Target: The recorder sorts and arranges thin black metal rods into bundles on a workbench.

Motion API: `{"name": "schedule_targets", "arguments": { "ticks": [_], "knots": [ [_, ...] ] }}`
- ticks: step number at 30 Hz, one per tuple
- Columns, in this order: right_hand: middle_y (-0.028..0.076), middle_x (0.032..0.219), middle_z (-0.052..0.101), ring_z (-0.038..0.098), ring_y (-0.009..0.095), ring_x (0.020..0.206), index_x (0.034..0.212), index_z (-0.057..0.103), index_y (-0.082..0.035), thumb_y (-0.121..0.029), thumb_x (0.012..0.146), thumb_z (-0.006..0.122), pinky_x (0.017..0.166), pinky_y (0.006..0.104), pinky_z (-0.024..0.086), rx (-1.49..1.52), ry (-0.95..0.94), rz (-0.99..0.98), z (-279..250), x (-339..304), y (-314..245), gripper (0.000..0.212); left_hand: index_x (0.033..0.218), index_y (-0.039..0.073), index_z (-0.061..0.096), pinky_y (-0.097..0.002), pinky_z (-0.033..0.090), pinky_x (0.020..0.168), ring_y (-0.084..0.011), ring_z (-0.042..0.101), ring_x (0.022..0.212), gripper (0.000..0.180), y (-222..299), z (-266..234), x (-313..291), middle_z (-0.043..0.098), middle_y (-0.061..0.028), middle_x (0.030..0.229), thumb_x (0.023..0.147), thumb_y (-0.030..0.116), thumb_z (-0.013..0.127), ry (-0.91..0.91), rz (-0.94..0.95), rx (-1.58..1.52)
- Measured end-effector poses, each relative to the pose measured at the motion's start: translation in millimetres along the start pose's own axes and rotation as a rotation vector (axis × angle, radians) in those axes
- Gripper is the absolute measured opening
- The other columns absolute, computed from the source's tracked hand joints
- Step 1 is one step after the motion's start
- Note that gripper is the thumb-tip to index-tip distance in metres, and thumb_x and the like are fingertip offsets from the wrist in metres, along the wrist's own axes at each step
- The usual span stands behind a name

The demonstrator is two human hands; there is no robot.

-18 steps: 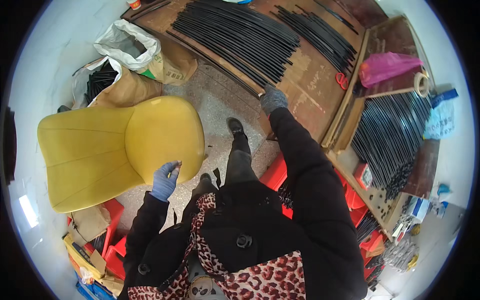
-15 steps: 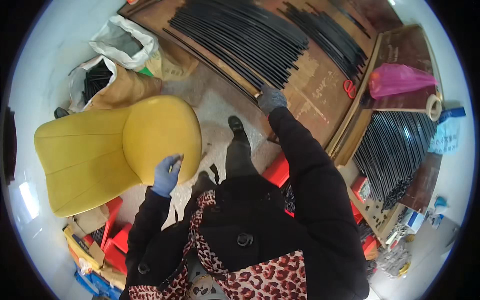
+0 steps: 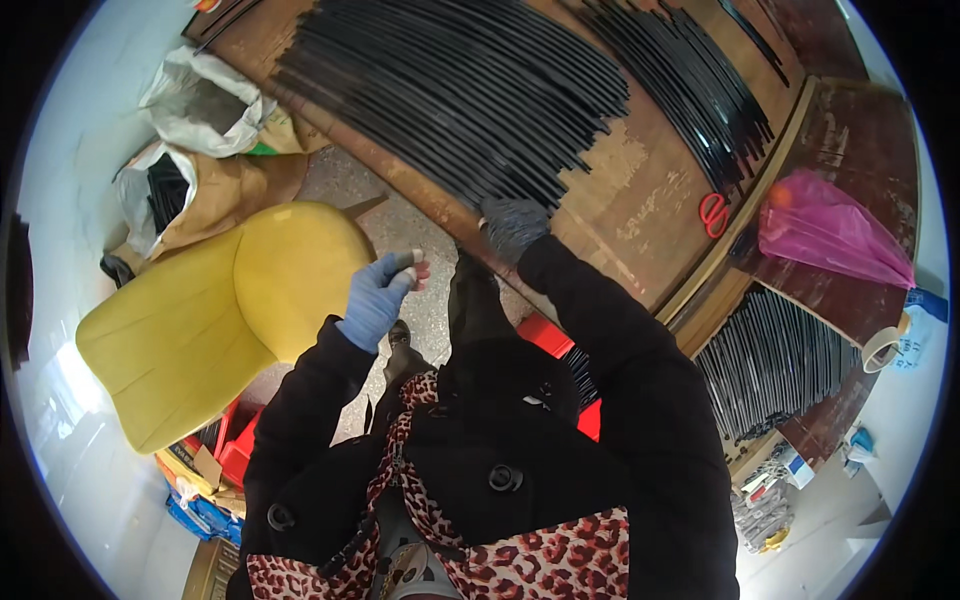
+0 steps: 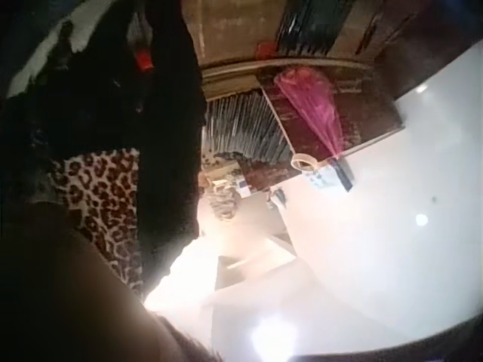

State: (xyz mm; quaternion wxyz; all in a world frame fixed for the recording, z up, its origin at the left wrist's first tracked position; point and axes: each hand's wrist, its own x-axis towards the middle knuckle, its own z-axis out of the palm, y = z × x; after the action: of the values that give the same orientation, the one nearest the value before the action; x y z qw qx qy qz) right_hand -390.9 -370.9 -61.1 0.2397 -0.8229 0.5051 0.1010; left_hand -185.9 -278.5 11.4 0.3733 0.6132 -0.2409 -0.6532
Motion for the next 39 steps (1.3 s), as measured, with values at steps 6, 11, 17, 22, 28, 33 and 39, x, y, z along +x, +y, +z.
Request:
{"name": "schedule_targets", "arguments": {
  "ticks": [6, 11, 17, 22, 28, 33, 39],
  "knots": [
    [0.010, 0.067, 0.059, 0.056, 0.031, 0.060, 0.076, 0.056, -0.009, -0.023, 0.075, 0.057, 0.056, 0.0399, 0.044, 0.097, 0.070, 0.086, -27, 15, 16, 0.014, 0.108, -0.004, 0.052, -0.0291, 0.051, 0.073, -0.0196, 0.059, 0.077, 0.027, -13, 37, 75, 0.060, -0.0113, 0.087, 0.084, 0.008, 0.059, 0.123, -0.232, -0.440],
    [0.011, 0.083, 0.061, 0.058, 0.030, 0.074, 0.093, 0.058, -0.006, -0.032, 0.070, 0.068, 0.069, 0.0392, 0.048, 0.116, 0.707, 0.024, -115, 80, 94, 0.036, 0.098, -0.002, 0.054, -0.0268, 0.052, 0.069, -0.0161, 0.059, 0.072, 0.024, -14, 50, 104, 0.058, -0.0090, 0.080, 0.082, 0.012, 0.065, 0.212, -0.320, -0.568],
    [0.019, 0.111, 0.053, 0.053, 0.035, 0.100, 0.119, 0.046, -0.004, -0.054, 0.067, 0.068, 0.089, 0.0406, 0.043, -0.159, 0.303, 0.313, -148, 159, 147, 0.076, 0.098, -0.002, 0.054, -0.0273, 0.051, 0.071, -0.0176, 0.060, 0.073, 0.029, 0, 63, 117, 0.059, -0.0096, 0.082, 0.079, 0.016, 0.067, 0.271, -0.298, -0.409],
    [0.019, 0.112, 0.052, 0.053, 0.035, 0.101, 0.116, 0.047, -0.002, -0.057, 0.065, 0.068, 0.089, 0.0400, 0.043, -0.172, 0.141, 0.315, -153, 176, 147, 0.078, 0.098, -0.003, 0.055, -0.0278, 0.051, 0.072, -0.0191, 0.060, 0.075, 0.033, 10, 71, 117, 0.060, -0.0102, 0.084, 0.077, 0.019, 0.069, 0.340, -0.294, -0.260],
    [0.018, 0.103, 0.057, 0.055, 0.035, 0.096, 0.108, 0.050, -0.002, -0.045, 0.073, 0.065, 0.082, 0.0385, 0.045, 0.017, 0.113, 0.070, -122, 169, 159, 0.058, 0.097, -0.003, 0.056, -0.0284, 0.050, 0.074, -0.0209, 0.060, 0.077, 0.038, 28, 81, 129, 0.062, -0.0109, 0.085, 0.074, 0.023, 0.071, 0.390, -0.324, -0.088],
    [0.018, 0.099, 0.059, 0.057, 0.036, 0.089, 0.106, 0.051, 0.000, -0.026, 0.078, 0.063, 0.078, 0.0387, 0.046, -0.041, 0.207, -0.032, -112, 155, 144, 0.040, 0.097, -0.003, 0.056, -0.0289, 0.049, 0.076, -0.0224, 0.061, 0.079, 0.042, 41, 81, 137, 0.063, -0.0115, 0.087, 0.072, 0.026, 0.073, 0.436, -0.362, 0.065],
    [0.022, 0.099, 0.059, 0.058, 0.037, 0.087, 0.110, 0.051, 0.004, -0.030, 0.080, 0.060, 0.077, 0.0395, 0.047, 0.084, 0.134, -0.028, -101, 134, 103, 0.046, 0.097, -0.003, 0.057, -0.0287, 0.048, 0.075, -0.0228, 0.061, 0.080, 0.044, 33, 74, 144, 0.063, -0.0117, 0.088, 0.070, 0.027, 0.075, 0.404, -0.338, 0.147]
  ]
}}
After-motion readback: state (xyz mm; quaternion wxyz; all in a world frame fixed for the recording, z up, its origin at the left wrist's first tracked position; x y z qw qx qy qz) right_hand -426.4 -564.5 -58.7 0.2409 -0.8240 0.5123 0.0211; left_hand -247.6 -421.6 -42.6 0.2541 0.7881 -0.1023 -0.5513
